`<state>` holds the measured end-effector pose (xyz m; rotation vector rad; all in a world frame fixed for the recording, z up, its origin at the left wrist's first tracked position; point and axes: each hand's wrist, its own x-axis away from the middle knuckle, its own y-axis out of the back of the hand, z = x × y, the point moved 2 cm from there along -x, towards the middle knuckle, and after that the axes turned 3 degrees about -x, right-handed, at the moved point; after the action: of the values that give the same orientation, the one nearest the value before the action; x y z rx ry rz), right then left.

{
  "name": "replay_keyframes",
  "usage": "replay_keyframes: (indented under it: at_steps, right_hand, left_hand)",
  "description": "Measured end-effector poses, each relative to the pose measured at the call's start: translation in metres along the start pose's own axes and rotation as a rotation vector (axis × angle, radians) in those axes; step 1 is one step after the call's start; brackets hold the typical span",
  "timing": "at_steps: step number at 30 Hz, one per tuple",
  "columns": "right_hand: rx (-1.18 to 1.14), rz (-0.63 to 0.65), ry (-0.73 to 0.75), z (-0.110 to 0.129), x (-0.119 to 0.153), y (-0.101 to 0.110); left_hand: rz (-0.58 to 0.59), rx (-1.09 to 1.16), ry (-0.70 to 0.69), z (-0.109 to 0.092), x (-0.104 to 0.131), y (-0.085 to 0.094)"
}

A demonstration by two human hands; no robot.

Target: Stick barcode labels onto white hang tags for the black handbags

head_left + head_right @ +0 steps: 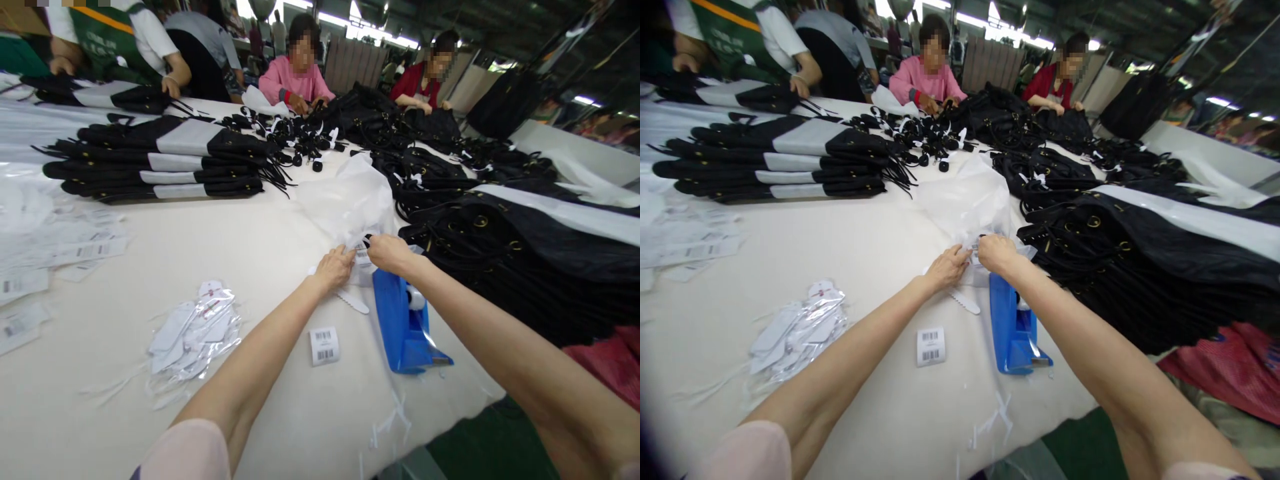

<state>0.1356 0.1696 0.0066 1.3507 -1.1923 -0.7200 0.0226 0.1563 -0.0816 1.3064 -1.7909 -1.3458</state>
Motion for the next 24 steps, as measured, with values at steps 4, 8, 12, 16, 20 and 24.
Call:
replay_keyframes:
  at_steps: [4, 8, 12, 16, 20, 24]
  right_hand:
    - [0.080, -0.016, 0.032, 0.022, 0.067, 0.012]
    - [0.143, 0.013, 0.121, 0.050, 0.124, 0.019]
    - [0.092, -0.165, 0.081, 0.076, 0.144, 0.008]
    - [0.071, -0.298, 0.066, 0.093, 0.148, -0.040]
    - [0.061, -0.331, 0.095, 0.100, 0.159, -0.083]
    - [-0.053, -0.393, 0.227, 0.116, 0.173, -0.089]
  left_hand:
    - [-0.021, 0.124, -0.020, 0.014, 0.026, 0.010]
    - [-0.141, 0.163, 0.152, 0.033, 0.072, 0.030]
    - [-0.300, 0.200, 0.248, 0.043, 0.128, 0.056]
    - [-0.400, 0.138, 0.265, 0.041, 0.193, 0.071]
    - [-0.324, 0.039, 0.215, 0.029, 0.250, 0.062]
    - [-0.279, 0.033, 0.191, 0.007, 0.280, 0.043]
